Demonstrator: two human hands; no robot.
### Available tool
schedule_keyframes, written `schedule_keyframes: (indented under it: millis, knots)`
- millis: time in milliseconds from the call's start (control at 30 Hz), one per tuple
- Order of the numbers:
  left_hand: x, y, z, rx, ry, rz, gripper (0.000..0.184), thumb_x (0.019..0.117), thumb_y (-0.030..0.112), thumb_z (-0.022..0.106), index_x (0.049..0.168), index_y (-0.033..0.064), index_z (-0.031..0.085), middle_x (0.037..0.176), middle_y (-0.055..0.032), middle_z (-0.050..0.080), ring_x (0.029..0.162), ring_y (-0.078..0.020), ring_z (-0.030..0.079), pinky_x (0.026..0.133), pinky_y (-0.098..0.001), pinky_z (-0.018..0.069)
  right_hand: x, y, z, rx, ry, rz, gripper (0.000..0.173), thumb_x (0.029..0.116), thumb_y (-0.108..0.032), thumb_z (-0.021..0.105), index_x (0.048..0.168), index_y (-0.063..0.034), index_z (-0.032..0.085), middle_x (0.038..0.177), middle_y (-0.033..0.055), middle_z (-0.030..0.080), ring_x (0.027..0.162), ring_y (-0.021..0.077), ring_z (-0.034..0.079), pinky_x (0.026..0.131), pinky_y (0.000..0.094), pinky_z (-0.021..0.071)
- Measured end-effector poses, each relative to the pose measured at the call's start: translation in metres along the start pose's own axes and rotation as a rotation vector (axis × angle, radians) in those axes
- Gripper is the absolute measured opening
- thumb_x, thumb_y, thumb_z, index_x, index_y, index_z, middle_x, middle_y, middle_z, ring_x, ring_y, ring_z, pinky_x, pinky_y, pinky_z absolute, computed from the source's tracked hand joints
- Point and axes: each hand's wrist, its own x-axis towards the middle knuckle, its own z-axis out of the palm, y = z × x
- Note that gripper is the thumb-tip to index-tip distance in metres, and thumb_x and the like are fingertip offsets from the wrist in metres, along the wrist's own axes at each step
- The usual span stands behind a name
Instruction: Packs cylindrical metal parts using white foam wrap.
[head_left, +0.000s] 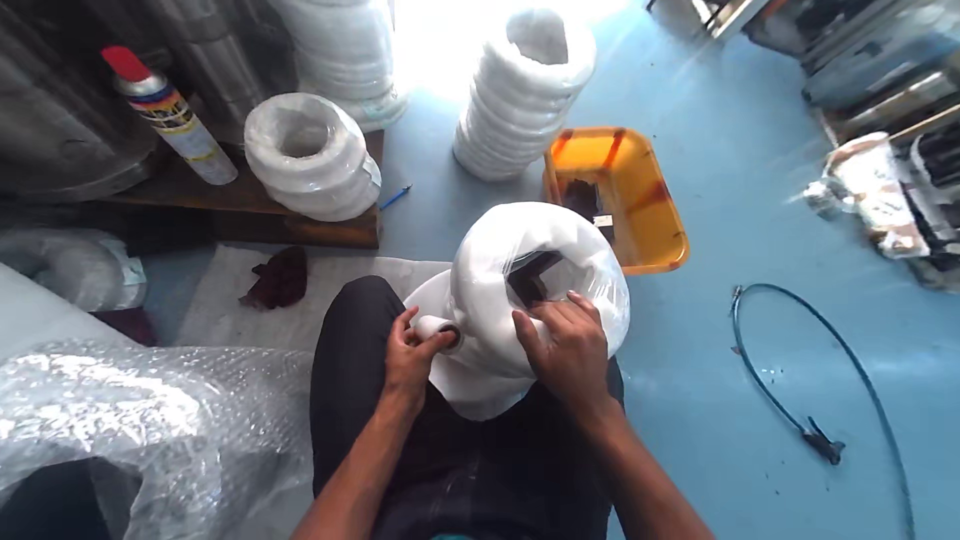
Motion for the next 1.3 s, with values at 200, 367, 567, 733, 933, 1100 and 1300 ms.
schedule_keyframes:
  millis: [200,367,567,733,933,1100,1300]
  knots:
    - [0.025,0.019,-0.003,-0.122,0.140,-0.133,0.041,0.0976,0.008,0.066,0.134,-0.0009,0.050,0.103,-0.0110,0.066,0.083,-0.0158,0.066,0.077,-0.0329,0.0583,-0.002,0.006,0.003,0.069,0.106,0.013,0.052,0.0988,-0.048,0.052,0.073,-0.0069,0.072,0.084,0.0075,0.074,0.093,0.0237,0.073,0.107,0.0488,0.0479]
    - [0.136,0.017,0.043,-0.298,0.158,-0.133,0.035,0.0986,0.023,0.066,0.127,0.0036,0.058,0.107,-0.0101,0.066,0.089,-0.0171,0.063,0.074,-0.0355,0.0543,-0.003,0.004,0.003,0.072,0.080,0.042,0.055,0.1006,-0.052,0.051,0.076,-0.0090,0.075,0.092,0.0062,0.077,0.101,0.0217,0.073,0.109,0.0481,0.0476]
    - [0.217,0.045,0.098,-0.019,-0.525,-0.072,0.042,0.1037,0.029,0.056,0.137,0.0035,0.055,0.110,-0.0104,0.068,0.092,-0.0142,0.065,0.083,-0.0347,0.0553,0.001,-0.003,-0.010,0.051,-0.131,0.107,0.055,0.1013,-0.050,0.049,0.085,-0.0050,0.075,0.106,0.0129,0.077,0.109,0.0269,0.071,0.112,0.0492,0.0416]
    - [0.241,0.023,0.121,-0.132,-0.733,-0.081,0.038,0.0994,0.038,0.050,0.122,0.0086,0.061,0.093,0.0024,0.067,0.082,-0.0040,0.064,0.077,-0.0267,0.0561,0.034,0.014,-0.030,0.518,-0.173,0.193,0.047,0.0929,-0.035,0.071,0.122,0.0020,0.066,0.119,0.0211,0.061,0.113,0.0235,0.061,0.101,0.0379,0.0505]
    - [0.238,0.039,0.133,0.025,-0.628,-0.322,0.053,0.1090,0.034,0.043,0.151,0.0012,0.037,0.134,-0.0226,0.056,0.117,-0.0251,0.059,0.099,-0.0411,0.0508,0.183,0.168,0.009,0.684,-0.393,0.372,0.037,0.1004,-0.035,0.058,0.122,-0.0072,0.069,0.116,0.0059,0.068,0.102,0.0164,0.068,0.089,0.0373,0.0585]
    - [0.244,0.035,0.142,0.132,-0.654,-0.279,0.060,0.1098,0.040,0.031,0.153,-0.0017,0.030,0.142,-0.0213,0.050,0.125,-0.0200,0.055,0.105,-0.0369,0.0480,0.209,0.177,0.116,0.959,-1.397,0.542,0.072,0.1054,-0.050,0.043,0.159,-0.0058,0.026,0.149,0.0156,0.050,0.132,0.0171,0.054,0.112,0.0379,0.0441]
    - [0.245,0.014,0.133,0.198,-0.567,-0.328,0.073,0.1081,0.051,0.024,0.165,0.0082,0.006,0.169,-0.0205,0.016,0.154,-0.0296,0.025,0.121,-0.0513,0.0294,0.178,0.166,0.167,1.381,-1.092,0.758,0.065,0.1040,-0.041,0.052,0.153,-0.0034,0.032,0.144,0.0176,0.051,0.128,0.0207,0.055,0.105,0.0404,0.0488]
